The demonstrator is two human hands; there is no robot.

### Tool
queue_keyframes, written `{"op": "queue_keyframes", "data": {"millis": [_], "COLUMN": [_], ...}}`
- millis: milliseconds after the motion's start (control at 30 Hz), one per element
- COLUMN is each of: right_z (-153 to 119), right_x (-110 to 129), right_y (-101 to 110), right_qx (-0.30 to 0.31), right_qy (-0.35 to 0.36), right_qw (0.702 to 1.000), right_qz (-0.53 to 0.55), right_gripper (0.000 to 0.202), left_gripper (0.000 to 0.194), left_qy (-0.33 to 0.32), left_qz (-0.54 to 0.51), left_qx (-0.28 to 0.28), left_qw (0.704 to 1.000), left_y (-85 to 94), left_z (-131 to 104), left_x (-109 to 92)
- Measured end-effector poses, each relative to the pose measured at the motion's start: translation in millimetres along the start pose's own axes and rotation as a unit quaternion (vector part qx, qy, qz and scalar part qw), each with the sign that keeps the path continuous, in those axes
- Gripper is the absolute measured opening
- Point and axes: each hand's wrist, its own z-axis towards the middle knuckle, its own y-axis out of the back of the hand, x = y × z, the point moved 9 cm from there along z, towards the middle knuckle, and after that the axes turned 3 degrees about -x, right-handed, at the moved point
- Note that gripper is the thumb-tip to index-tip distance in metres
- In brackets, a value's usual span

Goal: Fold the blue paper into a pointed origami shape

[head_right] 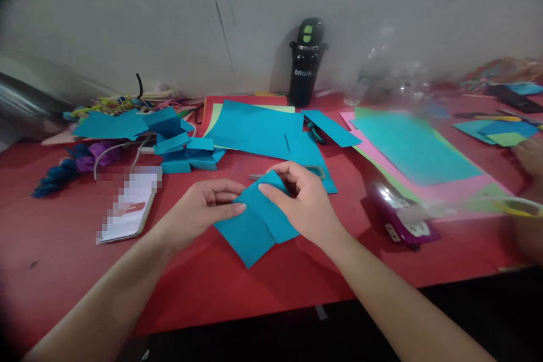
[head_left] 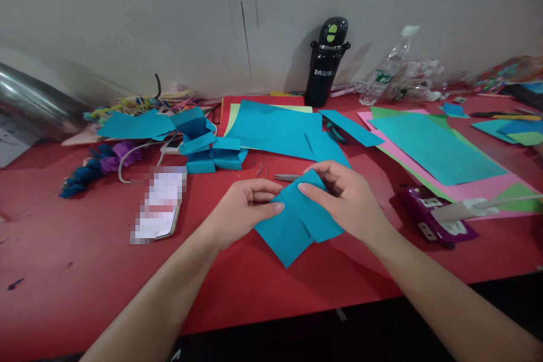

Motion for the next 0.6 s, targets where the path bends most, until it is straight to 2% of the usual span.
{"op": "queue_keyframes", "data": {"millis": [167, 367, 600], "right_z": [0.6, -1.1, -0.9], "right_x": [2.1, 5.8, 3.9], "right_y": [-0.7, -1.0, -3.6], "right_qx": [0.008, 0.013, 0.029], "right_qy": [0.006, 0.019, 0.017], "right_qw": [1.000, 1.000, 0.999], "right_qz": [-0.017, -0.022, -0.009], "right_gripper": [0.025, 0.026, 0.028], "left_gripper": [0.024, 0.024, 0.019], "left_qy": [-0.018, -0.022, -0.044], "left_qz": [0.036, 0.001, 0.003], "left_qx": [-0.016, 0.008, -0.016], "left_qw": [0.999, 1.000, 0.999], "left_y": [1.9, -2.2, 3.9], "left_z": [-0.8, -0.6, -0.5], "left_x": [-2.6, -4.1, -4.9]}}
